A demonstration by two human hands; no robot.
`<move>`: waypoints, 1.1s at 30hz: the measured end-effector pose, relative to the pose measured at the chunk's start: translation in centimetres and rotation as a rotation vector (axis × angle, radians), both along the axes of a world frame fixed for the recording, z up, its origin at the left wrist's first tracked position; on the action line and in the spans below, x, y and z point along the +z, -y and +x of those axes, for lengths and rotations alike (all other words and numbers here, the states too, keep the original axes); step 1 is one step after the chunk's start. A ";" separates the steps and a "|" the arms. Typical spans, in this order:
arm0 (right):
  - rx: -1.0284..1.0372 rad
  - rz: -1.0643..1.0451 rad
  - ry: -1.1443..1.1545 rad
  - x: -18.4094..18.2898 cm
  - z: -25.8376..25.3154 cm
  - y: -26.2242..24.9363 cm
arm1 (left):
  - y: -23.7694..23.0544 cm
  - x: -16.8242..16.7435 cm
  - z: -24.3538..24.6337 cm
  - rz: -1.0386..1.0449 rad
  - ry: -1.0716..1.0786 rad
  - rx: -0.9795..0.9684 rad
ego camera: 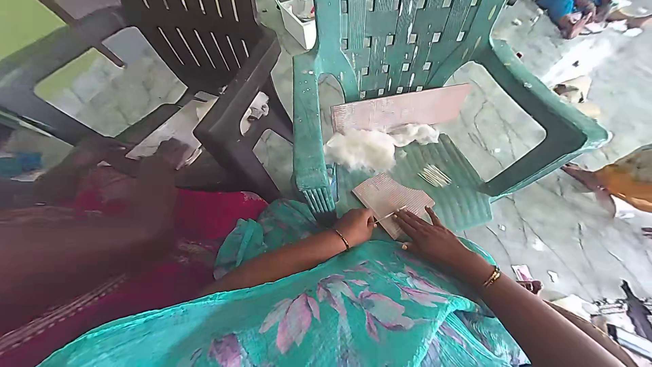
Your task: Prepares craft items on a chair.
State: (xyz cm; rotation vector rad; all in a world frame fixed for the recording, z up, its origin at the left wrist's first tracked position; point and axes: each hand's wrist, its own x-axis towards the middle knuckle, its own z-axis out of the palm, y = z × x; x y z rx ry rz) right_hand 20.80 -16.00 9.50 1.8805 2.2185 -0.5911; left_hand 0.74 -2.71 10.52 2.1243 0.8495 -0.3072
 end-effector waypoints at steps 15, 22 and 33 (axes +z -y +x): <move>-0.047 0.095 -0.048 -1.8 -1.4 -9.2 | -1.3 -0.4 0.8 0.134 -0.022 0.172; 0.017 0.019 -0.046 -1.0 -0.8 -3.0 | -0.4 -0.5 0.5 0.064 -0.012 0.041; -0.131 0.113 -0.060 0.4 1.9 -2.0 | -0.3 -0.6 0.3 0.087 0.070 0.147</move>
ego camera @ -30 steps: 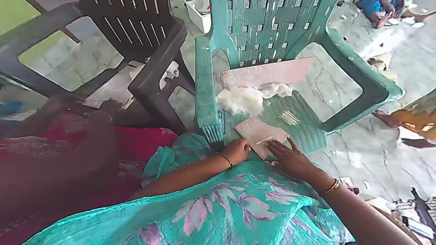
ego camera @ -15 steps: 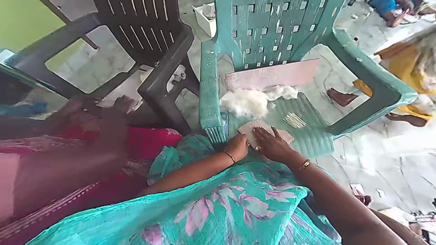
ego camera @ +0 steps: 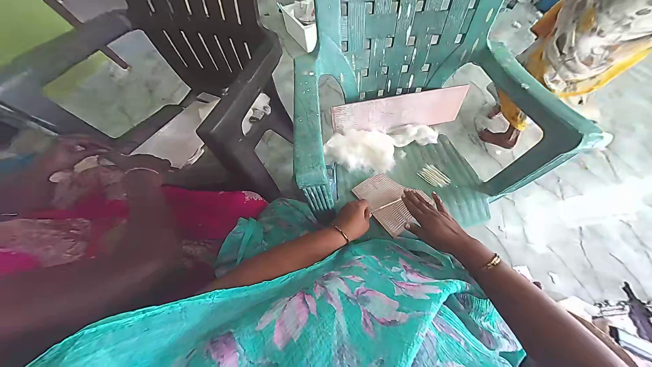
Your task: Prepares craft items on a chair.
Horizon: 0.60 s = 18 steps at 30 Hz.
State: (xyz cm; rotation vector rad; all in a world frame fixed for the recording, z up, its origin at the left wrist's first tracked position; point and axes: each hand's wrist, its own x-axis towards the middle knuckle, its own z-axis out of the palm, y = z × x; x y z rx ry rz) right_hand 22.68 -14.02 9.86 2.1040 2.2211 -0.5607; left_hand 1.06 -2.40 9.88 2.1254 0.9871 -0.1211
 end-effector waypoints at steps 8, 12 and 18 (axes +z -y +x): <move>0.051 -0.011 0.040 -2.4 -3.3 -6.4 | -0.7 0.3 0.3 0.071 -0.094 0.041; 0.062 -0.060 0.049 -2.0 -3.4 -5.0 | -0.5 -0.1 0.2 0.061 -0.096 0.000; 0.058 -0.152 0.073 -0.6 -3.9 0.3 | 0.5 0.2 -0.1 0.022 -0.064 -0.116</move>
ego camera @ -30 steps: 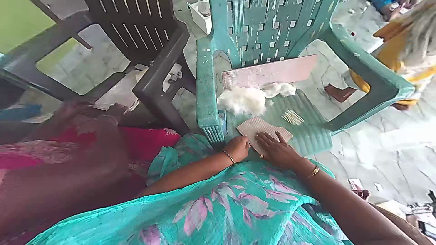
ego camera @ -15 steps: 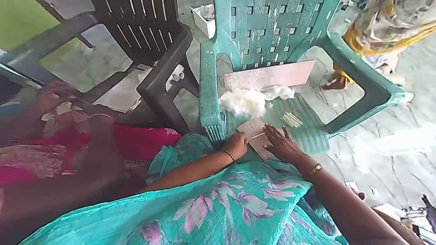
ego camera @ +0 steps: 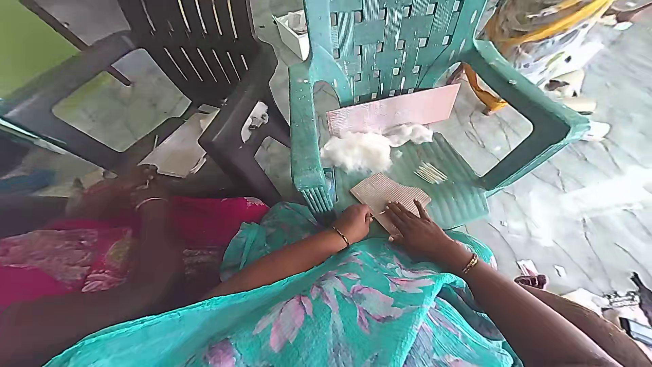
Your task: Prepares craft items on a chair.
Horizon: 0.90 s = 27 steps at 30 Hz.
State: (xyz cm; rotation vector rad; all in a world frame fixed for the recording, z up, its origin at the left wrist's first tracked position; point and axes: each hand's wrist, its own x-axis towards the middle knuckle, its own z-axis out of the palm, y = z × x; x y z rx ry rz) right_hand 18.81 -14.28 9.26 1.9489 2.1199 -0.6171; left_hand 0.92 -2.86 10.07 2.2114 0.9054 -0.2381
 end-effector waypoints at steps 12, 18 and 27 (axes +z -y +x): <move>-0.083 0.855 -0.188 -2.9 0.6 5.7 | 2.2 -0.1 -0.6 0.026 0.064 -0.035; -0.226 0.953 -0.125 -2.9 0.5 5.0 | 2.9 0.5 -1.0 0.050 0.117 -0.021; -0.123 0.993 -0.100 -3.9 0.7 4.3 | 3.9 1.1 -1.1 0.045 0.185 -0.075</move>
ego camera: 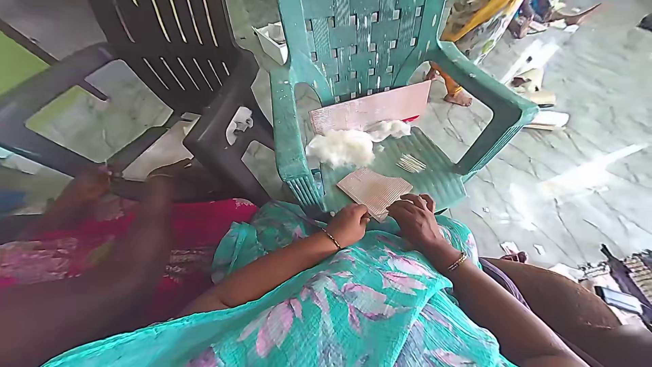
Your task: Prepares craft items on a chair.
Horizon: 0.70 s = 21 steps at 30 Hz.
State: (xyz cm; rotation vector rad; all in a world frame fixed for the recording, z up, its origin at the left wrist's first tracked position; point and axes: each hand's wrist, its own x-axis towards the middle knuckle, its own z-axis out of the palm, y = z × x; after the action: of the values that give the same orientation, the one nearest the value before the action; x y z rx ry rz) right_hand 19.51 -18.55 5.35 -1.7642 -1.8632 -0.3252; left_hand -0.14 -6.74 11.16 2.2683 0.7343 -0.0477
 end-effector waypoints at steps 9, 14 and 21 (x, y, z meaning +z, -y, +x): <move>-0.133 0.020 -0.044 0.6 0.6 0.3 | -1.6 -0.9 -0.3 0.087 0.051 -0.014; -0.336 -0.113 -0.252 2.2 2.3 -0.3 | -3.4 -1.4 -1.2 0.034 0.018 0.059; -0.618 -0.247 -0.368 3.6 8.0 -6.5 | -4.3 -1.9 -1.7 -0.128 -0.025 0.055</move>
State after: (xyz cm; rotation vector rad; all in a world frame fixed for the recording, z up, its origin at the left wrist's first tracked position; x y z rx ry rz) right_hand 27.47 -12.07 8.92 -2.3598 -1.1113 0.0179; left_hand -1.79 -2.47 9.29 2.1288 0.7839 -0.0945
